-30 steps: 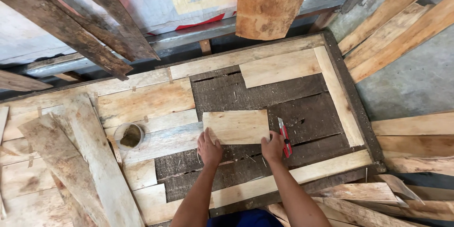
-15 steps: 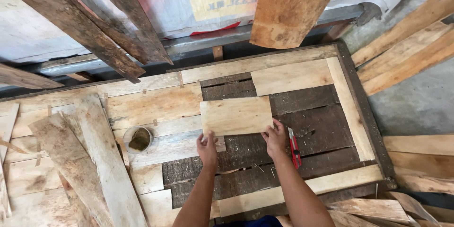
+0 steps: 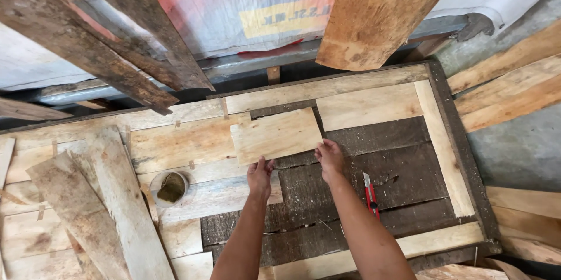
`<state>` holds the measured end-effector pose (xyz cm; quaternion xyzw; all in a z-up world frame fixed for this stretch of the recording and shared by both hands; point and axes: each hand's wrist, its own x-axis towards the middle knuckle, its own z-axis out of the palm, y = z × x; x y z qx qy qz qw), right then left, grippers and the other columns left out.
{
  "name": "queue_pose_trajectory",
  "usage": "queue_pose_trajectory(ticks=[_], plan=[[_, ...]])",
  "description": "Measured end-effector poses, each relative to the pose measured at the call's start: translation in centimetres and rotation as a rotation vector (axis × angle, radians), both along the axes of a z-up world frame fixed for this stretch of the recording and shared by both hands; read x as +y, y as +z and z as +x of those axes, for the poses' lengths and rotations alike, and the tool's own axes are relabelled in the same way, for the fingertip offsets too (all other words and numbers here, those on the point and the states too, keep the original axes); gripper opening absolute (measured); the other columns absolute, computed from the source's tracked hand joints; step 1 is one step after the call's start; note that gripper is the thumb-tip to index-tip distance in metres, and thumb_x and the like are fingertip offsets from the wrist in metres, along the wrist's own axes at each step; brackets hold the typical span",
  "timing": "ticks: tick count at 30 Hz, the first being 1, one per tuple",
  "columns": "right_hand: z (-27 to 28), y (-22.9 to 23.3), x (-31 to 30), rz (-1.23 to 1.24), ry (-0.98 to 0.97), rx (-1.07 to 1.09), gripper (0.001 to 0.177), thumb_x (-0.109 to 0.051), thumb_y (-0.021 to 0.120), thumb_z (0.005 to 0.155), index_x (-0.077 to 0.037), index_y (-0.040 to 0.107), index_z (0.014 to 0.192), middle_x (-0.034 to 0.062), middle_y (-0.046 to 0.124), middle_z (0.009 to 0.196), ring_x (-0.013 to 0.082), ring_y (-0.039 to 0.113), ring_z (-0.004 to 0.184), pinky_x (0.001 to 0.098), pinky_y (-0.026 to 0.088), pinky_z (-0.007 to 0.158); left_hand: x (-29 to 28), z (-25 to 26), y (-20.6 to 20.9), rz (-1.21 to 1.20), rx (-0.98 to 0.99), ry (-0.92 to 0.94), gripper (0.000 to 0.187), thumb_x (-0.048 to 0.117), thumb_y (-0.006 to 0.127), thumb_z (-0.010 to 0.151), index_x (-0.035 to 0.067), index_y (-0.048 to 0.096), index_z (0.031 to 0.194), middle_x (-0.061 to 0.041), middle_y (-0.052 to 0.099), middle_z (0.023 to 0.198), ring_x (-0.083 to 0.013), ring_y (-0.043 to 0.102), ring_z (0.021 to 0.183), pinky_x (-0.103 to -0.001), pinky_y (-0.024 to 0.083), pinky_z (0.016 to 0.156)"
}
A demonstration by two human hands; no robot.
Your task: Measuring and marking wood pieces for a woodworking project.
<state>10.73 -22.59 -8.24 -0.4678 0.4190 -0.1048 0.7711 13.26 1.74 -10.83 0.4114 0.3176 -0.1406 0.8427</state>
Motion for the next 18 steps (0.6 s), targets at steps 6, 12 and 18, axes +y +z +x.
queue_pose_trajectory(ticks=[6,12,18], plan=[[2.1,-1.7,-0.8,-0.076,0.002,0.002,0.024,-0.004,0.067,0.097,-0.004,0.064,0.121,0.0041,0.069,0.096,0.0117,0.067,0.080,0.0237,0.057,0.069,-0.8,2.2,0.8,0.039,0.015,-0.002,0.018,0.021,0.066,0.102,0.006,0.057,0.100,-0.007,0.070,0.089,-0.0194,0.073,0.085,-0.030,0.051,0.063],[2.6,3.1,0.1,-0.137,-0.029,0.195,0.024,0.000,0.067,0.095,-0.003,0.066,0.119,0.0071,0.071,0.100,0.0145,0.071,0.086,0.0254,0.062,0.078,-1.6,3.1,0.5,0.065,0.069,-0.065,0.012,0.018,0.057,0.103,0.007,0.059,0.106,-0.006,0.072,0.092,-0.0162,0.073,0.087,-0.028,0.053,0.065],[2.2,1.9,-0.4,-0.176,-0.014,0.160,0.024,0.001,0.066,0.096,-0.003,0.066,0.119,0.0091,0.071,0.102,0.0159,0.071,0.088,0.0269,0.063,0.080,-1.8,3.2,-1.0,0.066,0.045,-0.078,0.013,0.018,0.059,0.106,0.005,0.058,0.107,-0.010,0.073,0.095,-0.0163,0.071,0.086,-0.028,0.053,0.064]])
